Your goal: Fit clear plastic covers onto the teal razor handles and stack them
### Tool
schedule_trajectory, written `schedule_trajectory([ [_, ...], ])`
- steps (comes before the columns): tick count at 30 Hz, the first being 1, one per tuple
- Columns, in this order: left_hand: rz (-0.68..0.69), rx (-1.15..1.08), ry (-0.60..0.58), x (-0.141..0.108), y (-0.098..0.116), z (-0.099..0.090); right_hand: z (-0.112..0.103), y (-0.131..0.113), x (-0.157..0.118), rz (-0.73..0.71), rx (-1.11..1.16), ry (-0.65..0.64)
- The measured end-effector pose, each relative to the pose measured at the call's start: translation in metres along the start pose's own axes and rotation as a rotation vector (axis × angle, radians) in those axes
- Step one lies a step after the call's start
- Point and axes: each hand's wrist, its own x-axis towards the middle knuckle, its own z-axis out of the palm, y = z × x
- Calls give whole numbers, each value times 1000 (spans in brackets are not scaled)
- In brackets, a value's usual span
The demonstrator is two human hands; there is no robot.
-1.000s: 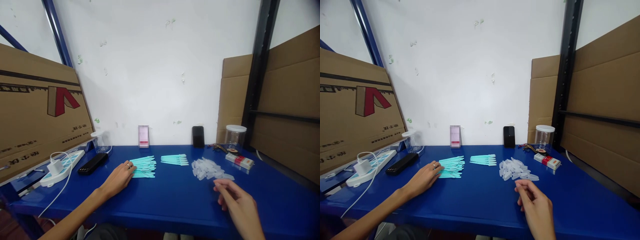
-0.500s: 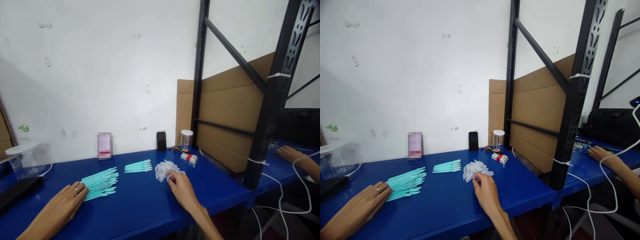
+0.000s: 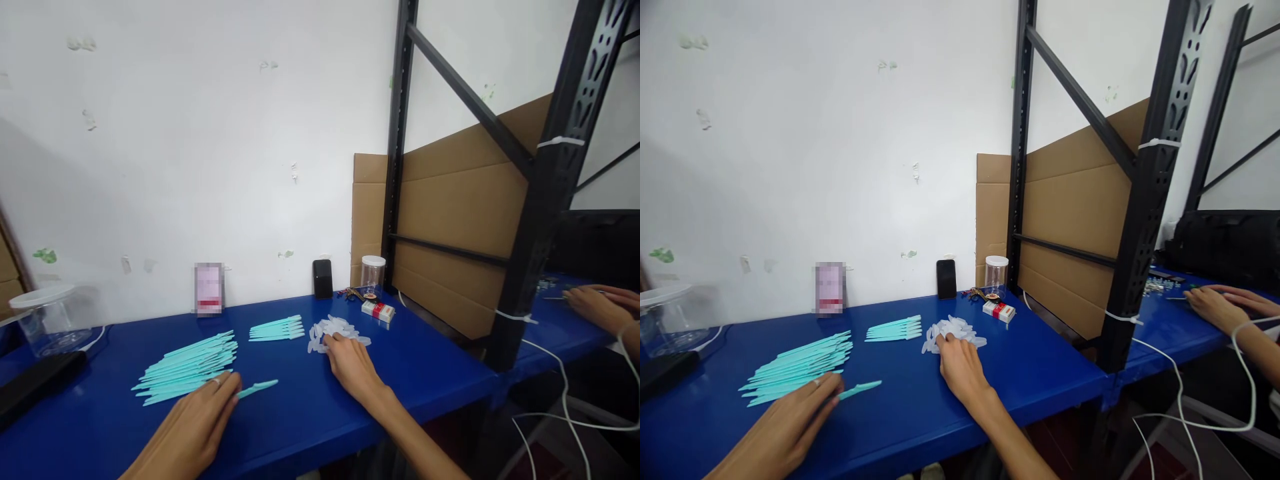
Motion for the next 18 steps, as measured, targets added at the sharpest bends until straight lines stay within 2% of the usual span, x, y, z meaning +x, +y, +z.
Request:
schedule_trajectory([
  [4,-95,-202,-104,28,38,15,-6,3,-4,50,138,95],
  [9,-159,-327,-144,55,72,25,-15,3,-25,169,468,168],
  [14,-159,-394,-121,62,84,41,-19,2,-43,316,1235,132],
  [18,-131,-417,-145,61,82,50,-14,6,-46,346,1351,148],
])
